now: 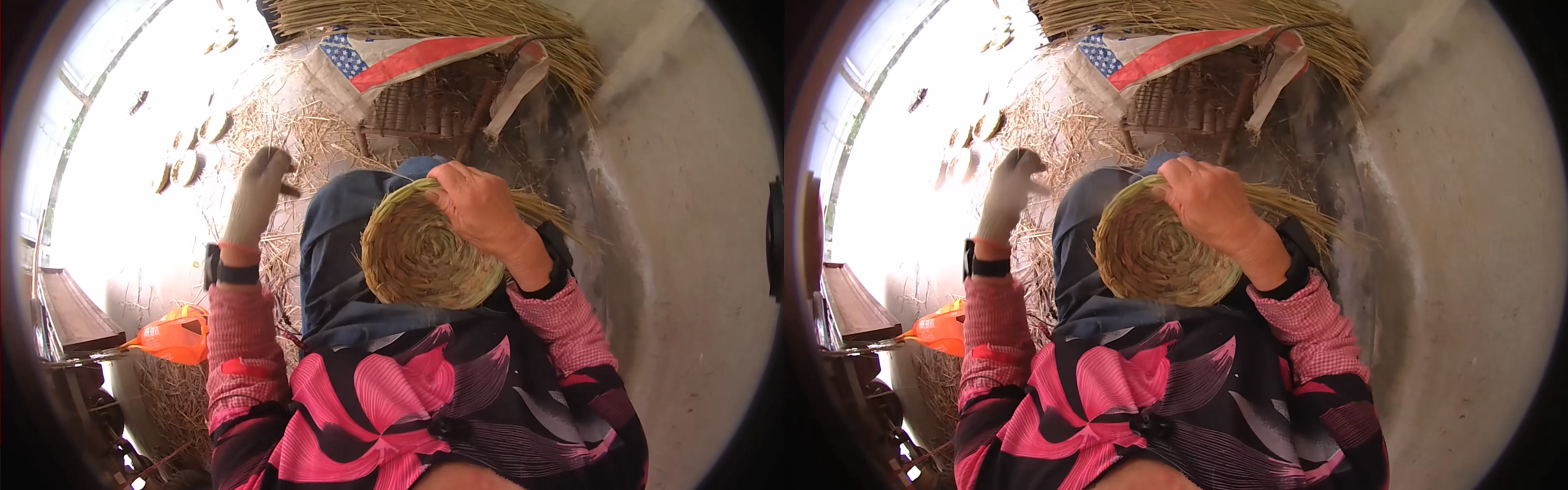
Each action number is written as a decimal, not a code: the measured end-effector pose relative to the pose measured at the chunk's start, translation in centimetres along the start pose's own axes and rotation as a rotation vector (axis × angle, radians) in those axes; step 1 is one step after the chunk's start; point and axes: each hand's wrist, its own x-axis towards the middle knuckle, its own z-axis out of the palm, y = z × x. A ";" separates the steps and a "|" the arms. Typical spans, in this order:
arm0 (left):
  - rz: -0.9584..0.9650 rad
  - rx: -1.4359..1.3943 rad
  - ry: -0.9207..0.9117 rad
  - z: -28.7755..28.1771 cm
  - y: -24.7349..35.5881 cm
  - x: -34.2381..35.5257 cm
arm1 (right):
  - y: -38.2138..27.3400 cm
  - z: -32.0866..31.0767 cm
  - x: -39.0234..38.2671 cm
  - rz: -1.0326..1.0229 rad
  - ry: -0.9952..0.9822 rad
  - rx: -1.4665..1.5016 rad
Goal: Weaving a small basket out of straw or similar natural fibers.
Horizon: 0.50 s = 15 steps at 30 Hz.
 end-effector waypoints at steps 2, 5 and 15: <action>-0.235 0.130 -0.005 -0.5 0.5 -1.8 | -0.5 -0.4 0.1 0.072 -0.033 0.020; 0.110 0.078 0.095 -0.3 6.7 -3.3 | 0.0 0.1 0.1 0.061 -0.017 0.032; 0.265 0.528 -0.234 2.1 13.3 -4.4 | -0.3 0.4 0.7 -0.019 0.014 -0.007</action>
